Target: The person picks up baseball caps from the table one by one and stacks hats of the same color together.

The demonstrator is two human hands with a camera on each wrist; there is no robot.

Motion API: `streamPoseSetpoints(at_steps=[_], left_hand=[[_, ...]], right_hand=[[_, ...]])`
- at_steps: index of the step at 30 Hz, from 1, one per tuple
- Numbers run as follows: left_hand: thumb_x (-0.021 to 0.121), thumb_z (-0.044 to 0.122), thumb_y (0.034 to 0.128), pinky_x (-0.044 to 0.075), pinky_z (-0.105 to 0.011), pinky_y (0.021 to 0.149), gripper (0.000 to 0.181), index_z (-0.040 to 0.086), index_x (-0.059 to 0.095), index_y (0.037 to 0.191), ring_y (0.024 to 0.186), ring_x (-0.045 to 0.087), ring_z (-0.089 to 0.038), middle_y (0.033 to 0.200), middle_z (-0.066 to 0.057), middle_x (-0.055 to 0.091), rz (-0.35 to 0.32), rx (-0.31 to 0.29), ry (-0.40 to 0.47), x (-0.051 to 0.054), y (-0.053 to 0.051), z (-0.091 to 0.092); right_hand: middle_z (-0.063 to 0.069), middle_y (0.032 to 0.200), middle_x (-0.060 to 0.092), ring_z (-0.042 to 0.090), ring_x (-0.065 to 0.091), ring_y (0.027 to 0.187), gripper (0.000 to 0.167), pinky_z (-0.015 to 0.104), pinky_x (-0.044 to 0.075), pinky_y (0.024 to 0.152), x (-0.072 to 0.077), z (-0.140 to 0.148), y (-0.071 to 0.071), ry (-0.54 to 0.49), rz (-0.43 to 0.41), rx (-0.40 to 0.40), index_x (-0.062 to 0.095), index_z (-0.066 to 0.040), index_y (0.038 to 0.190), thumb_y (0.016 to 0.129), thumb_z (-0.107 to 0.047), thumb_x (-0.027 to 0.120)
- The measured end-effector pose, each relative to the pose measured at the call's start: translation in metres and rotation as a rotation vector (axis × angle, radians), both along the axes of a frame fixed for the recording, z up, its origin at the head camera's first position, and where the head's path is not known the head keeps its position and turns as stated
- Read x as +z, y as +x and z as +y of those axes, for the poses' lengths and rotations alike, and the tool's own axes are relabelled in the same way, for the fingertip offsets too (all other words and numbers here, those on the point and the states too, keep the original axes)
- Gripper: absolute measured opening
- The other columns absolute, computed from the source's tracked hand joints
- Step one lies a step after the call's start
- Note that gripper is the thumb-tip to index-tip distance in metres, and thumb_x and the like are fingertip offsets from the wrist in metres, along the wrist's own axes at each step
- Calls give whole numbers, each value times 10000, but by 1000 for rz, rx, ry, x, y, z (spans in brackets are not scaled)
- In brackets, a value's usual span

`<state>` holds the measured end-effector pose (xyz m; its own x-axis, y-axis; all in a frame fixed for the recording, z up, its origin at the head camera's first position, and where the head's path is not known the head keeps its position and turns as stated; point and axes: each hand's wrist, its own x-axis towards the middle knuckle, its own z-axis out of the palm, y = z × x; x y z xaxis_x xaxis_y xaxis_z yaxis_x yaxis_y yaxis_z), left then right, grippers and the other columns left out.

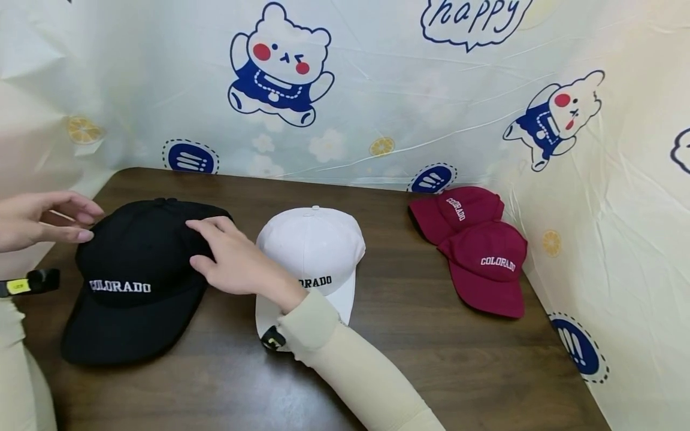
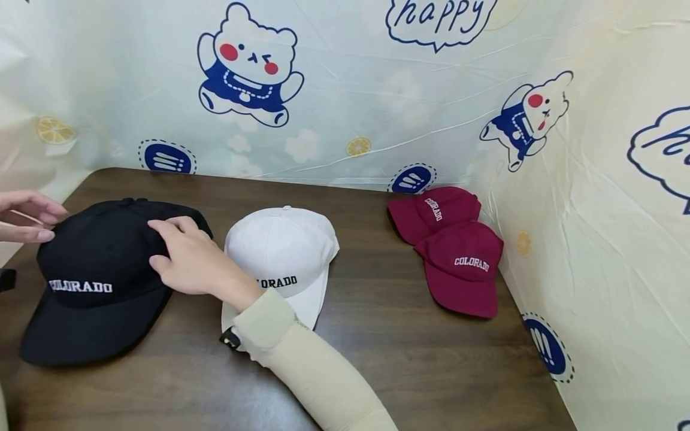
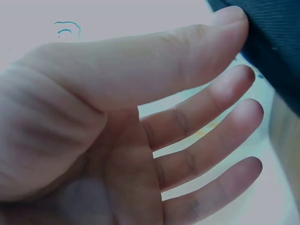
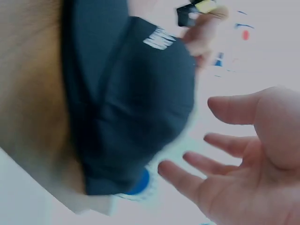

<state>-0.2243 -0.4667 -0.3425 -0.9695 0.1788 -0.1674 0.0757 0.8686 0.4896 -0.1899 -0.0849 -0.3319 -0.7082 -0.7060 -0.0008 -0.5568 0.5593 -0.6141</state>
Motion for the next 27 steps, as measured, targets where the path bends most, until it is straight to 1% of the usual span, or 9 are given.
streamPoseSetpoints(at_steps=[6,11,13,15,16,20,22,23,27], left_hand=[[819,20,915,512,-196,618,439,-1,561,1270,792,531,143,993,86,644,147,39,64,2,8,-3],[751,-1,971,412,-67,630,404,332,609,1151,759,537,146,860,322,574,293,76,149,23,23,26],[726,-6,987,374,-34,647,372,318,629,1143,749,527,157,840,321,574,371,75,171,34,28,43],[706,46,1019,345,-33,663,232,199,658,1186,752,487,173,898,162,668,407,74,142,46,32,63],[689,75,1037,410,-80,733,195,127,655,1222,806,552,104,947,60,702,412,75,117,51,33,73],[690,193,1057,392,-74,794,287,29,647,1288,872,504,135,1101,-214,692,460,12,5,70,35,110],[721,195,1037,407,-56,832,253,86,687,1263,906,533,130,1082,-151,719,514,-40,9,76,36,128],[744,185,1019,346,5,770,240,113,706,1245,858,474,199,1067,-108,730,545,-69,25,78,36,137],[763,149,1000,393,-10,814,246,168,726,1242,900,562,135,1069,-22,746,591,-148,138,84,38,177]], right_hand=[[67,1588,455,97,559,1357,553,182,430,1109,33,68,2,-306,-29,131,423,-130,1621,1100,-182,599],[104,1519,556,254,641,1310,503,296,507,1094,42,137,-6,-455,40,74,516,-43,1543,1059,-69,648],[127,1495,583,282,648,1303,482,326,518,1091,43,163,-9,-482,68,9,546,-19,1514,1046,-42,659],[148,1478,596,275,653,1298,473,334,522,1088,42,187,-12,-494,79,-59,565,-18,1499,1037,-26,666],[149,1472,599,286,651,1299,470,340,525,1084,42,198,-13,-497,78,-88,569,-20,1496,1036,-23,667],[115,1442,625,259,664,1276,458,314,534,1064,43,241,-15,-471,96,-188,600,-55,1480,1030,-24,679],[88,1417,644,255,671,1262,445,277,534,1051,44,260,-15,-445,124,-228,615,-66,1468,1029,-30,683],[88,1407,652,242,676,1253,442,255,529,1048,45,268,-15,-432,140,-249,621,-69,1463,1027,-29,685],[111,1398,668,244,679,1243,436,177,511,1020,49,300,-14,-383,207,-336,621,-89,1469,1038,-52,676]])
